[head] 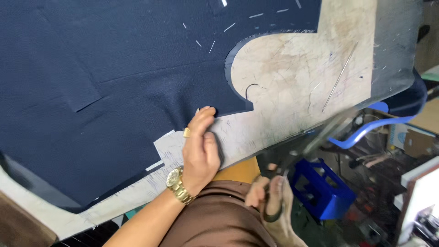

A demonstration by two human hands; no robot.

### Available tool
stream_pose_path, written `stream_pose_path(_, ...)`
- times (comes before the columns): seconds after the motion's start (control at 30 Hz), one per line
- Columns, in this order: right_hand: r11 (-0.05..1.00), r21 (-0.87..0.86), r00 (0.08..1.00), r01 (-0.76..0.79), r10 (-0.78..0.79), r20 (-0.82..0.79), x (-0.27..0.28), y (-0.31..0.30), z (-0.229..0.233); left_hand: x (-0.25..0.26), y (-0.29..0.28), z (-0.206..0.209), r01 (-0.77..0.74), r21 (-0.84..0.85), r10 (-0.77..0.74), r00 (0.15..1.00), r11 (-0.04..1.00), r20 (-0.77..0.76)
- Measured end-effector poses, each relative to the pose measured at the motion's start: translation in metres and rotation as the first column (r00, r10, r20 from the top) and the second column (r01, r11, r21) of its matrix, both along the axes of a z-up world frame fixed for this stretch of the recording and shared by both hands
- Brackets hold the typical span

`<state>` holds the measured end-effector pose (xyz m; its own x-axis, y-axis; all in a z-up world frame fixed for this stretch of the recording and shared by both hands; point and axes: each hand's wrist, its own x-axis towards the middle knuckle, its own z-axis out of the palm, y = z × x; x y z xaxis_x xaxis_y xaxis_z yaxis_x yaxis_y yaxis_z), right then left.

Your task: The person cuts along the edges of a dark blue fabric piece using shears on a work table. They then unfold the fabric, align it with another piece, and smooth it by hand.

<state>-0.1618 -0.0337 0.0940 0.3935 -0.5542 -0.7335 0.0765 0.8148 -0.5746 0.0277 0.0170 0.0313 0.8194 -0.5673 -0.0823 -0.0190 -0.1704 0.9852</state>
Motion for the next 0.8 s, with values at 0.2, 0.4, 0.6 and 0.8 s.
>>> stream_pose_path(0.2,0.95,-0.286,0.926,-0.129,0.012,-0.378,-0.025,-0.039,0.019,-0.008,-0.048,0.008,0.158,0.473,-0.457,0.629,0.867,0.629)
stream_pose_path(0.4,0.916,-0.375,0.939,-0.142,0.005,-0.343,-0.064,-0.086,0.009,-0.075,-0.095,-0.006,0.251,0.38,-0.456,0.51,0.89,0.73)
stream_pose_path(0.6,0.891,-0.405,0.933,-0.204,0.052,-0.356,-0.074,-0.152,0.023,-0.107,-0.087,0.002,0.749,0.344,-0.817,0.457,0.567,0.352)
stream_pose_path(0.8,0.805,-0.246,0.78,-0.539,0.368,-0.506,-0.088,-0.213,0.007,-0.072,-0.063,-0.014,0.169,0.359,-0.363,0.724,0.918,0.587)
